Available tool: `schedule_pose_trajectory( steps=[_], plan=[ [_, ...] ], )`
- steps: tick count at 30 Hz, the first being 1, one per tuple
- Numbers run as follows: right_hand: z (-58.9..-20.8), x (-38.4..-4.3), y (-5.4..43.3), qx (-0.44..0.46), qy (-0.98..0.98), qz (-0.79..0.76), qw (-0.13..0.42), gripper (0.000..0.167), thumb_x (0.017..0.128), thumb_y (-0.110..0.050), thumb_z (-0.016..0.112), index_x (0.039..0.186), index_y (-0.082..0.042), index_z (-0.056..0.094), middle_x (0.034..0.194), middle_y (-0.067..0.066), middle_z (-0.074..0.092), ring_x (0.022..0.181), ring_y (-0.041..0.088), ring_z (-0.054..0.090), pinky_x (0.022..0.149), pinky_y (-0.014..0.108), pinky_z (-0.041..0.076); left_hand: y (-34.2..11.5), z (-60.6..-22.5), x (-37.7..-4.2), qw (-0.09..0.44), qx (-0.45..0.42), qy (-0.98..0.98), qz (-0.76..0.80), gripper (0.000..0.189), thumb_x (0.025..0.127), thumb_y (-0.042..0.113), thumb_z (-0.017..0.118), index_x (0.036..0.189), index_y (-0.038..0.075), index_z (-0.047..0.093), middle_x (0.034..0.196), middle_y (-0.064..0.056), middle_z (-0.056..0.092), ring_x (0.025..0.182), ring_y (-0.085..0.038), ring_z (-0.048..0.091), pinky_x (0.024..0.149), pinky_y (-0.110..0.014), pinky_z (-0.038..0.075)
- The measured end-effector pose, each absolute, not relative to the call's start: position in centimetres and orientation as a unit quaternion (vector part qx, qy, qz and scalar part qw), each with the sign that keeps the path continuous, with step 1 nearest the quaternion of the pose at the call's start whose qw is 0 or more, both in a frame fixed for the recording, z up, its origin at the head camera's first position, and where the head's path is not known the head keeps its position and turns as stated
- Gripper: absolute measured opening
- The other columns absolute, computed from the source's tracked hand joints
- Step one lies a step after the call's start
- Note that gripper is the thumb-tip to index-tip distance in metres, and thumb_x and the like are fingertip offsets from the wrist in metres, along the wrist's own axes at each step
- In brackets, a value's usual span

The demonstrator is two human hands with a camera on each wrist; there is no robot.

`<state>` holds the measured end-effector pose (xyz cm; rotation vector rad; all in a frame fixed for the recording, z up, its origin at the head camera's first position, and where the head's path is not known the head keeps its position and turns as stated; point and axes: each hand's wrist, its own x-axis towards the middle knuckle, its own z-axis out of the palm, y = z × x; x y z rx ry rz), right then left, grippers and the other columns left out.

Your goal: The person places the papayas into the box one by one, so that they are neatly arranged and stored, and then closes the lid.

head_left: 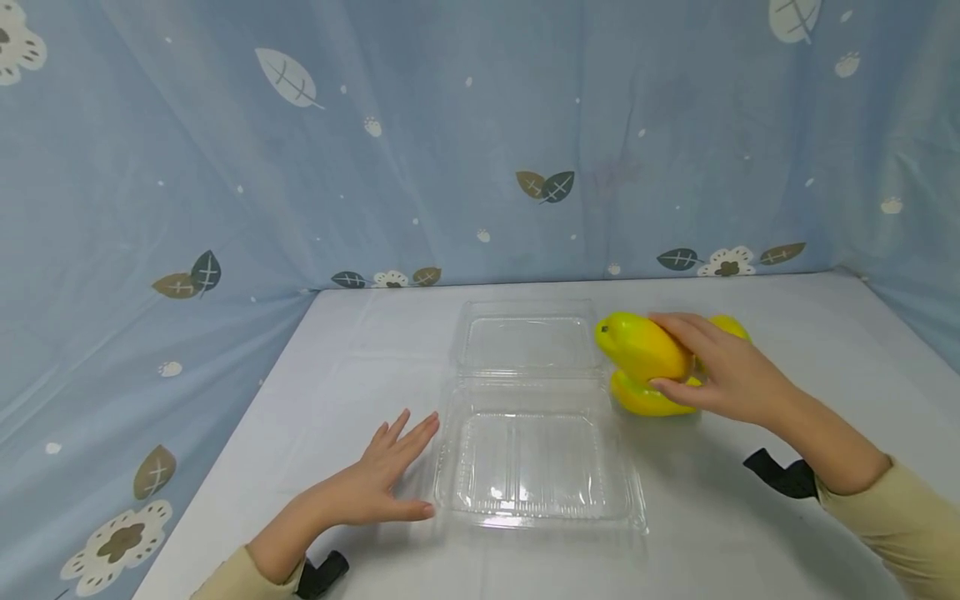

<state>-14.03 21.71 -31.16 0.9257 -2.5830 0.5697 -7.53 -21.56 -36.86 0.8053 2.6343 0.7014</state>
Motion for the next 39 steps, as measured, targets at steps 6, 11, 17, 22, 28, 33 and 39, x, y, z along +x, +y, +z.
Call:
schedule_pose_trajectory(
  steps=[6, 11, 17, 22, 28, 33, 39],
  plan=[
    [-30.3, -14.9, 19.8, 0.316, -0.914, 0.210, 0.144, 0.069, 0.077, -0.027, 0.072, 0.135, -0.006, 0.040, 0.124, 0.017, 0.050, 0.095, 0.028, 0.055, 0.074, 0.048, 0.051, -21.7, -37.0, -7.6, 0.149, 0.280, 0.917, 0.244, 0.093, 0.079, 0.048, 0.064, 0.148, 0.010, 0.014, 0.154, -0.006, 0.012, 0.138, -0.040, -0.005, 0.104, -0.063, -0.002],
    [-29.6, -15.5, 18.3, 0.305, -0.919, 0.225, 0.107, 0.069, 0.081, -0.032, 0.069, 0.137, -0.008, 0.037, 0.127, 0.015, 0.049, 0.097, 0.026, 0.055, 0.078, 0.049, 0.050, -21.6, -36.9, -7.6, 0.153, 0.279, 0.915, 0.248, 0.093, 0.079, 0.047, 0.065, 0.148, 0.010, 0.013, 0.154, -0.006, 0.012, 0.138, -0.041, -0.005, 0.104, -0.063, -0.002],
    [-28.7, -15.9, 16.6, 0.304, -0.919, 0.241, 0.070, 0.070, 0.083, -0.036, 0.066, 0.139, -0.010, 0.035, 0.128, 0.012, 0.050, 0.095, 0.023, 0.055, 0.081, 0.046, 0.049, -21.6, -36.8, -7.6, 0.160, 0.275, 0.916, 0.243, 0.093, 0.080, 0.048, 0.064, 0.148, 0.011, 0.012, 0.154, -0.002, 0.011, 0.138, -0.040, -0.006, 0.105, -0.063, -0.002],
    [-28.1, -16.3, 15.0, 0.314, -0.914, 0.253, 0.045, 0.071, 0.084, -0.041, 0.064, 0.141, -0.011, 0.033, 0.127, 0.009, 0.050, 0.096, 0.020, 0.053, 0.082, 0.042, 0.048, -21.7, -36.8, -7.5, 0.154, 0.280, 0.918, 0.235, 0.094, 0.080, 0.049, 0.063, 0.148, 0.010, 0.012, 0.154, -0.003, 0.011, 0.138, -0.040, -0.006, 0.105, -0.063, -0.001],
    [-27.9, -16.6, 12.7, 0.334, -0.900, 0.279, 0.032, 0.071, 0.082, -0.039, 0.066, 0.140, -0.010, 0.035, 0.125, 0.007, 0.052, 0.092, 0.017, 0.052, 0.076, 0.034, 0.048, -21.8, -36.8, -7.4, 0.144, 0.286, 0.919, 0.229, 0.093, 0.080, 0.049, 0.063, 0.148, 0.010, 0.013, 0.154, -0.005, 0.012, 0.137, -0.042, -0.004, 0.104, -0.063, 0.000],
    [-28.4, -16.7, 10.7, 0.341, -0.897, 0.281, 0.029, 0.072, 0.081, -0.038, 0.068, 0.139, -0.010, 0.036, 0.126, 0.008, 0.052, 0.097, 0.019, 0.053, 0.080, 0.036, 0.048, -21.8, -36.8, -7.3, 0.138, 0.290, 0.920, 0.226, 0.092, 0.080, 0.048, 0.063, 0.147, 0.008, 0.014, 0.154, -0.004, 0.012, 0.137, -0.042, -0.003, 0.105, -0.063, 0.002],
    [-29.3, -16.5, 8.8, 0.341, -0.899, 0.274, 0.016, 0.070, 0.081, -0.041, 0.066, 0.138, -0.012, 0.038, 0.125, 0.008, 0.053, 0.100, 0.020, 0.054, 0.083, 0.038, 0.048, -21.8, -37.0, -7.2, 0.137, 0.290, 0.921, 0.220, 0.092, 0.080, 0.050, 0.062, 0.147, 0.008, 0.015, 0.154, -0.002, 0.012, 0.137, -0.042, -0.002, 0.104, -0.064, 0.003]
  ],
)
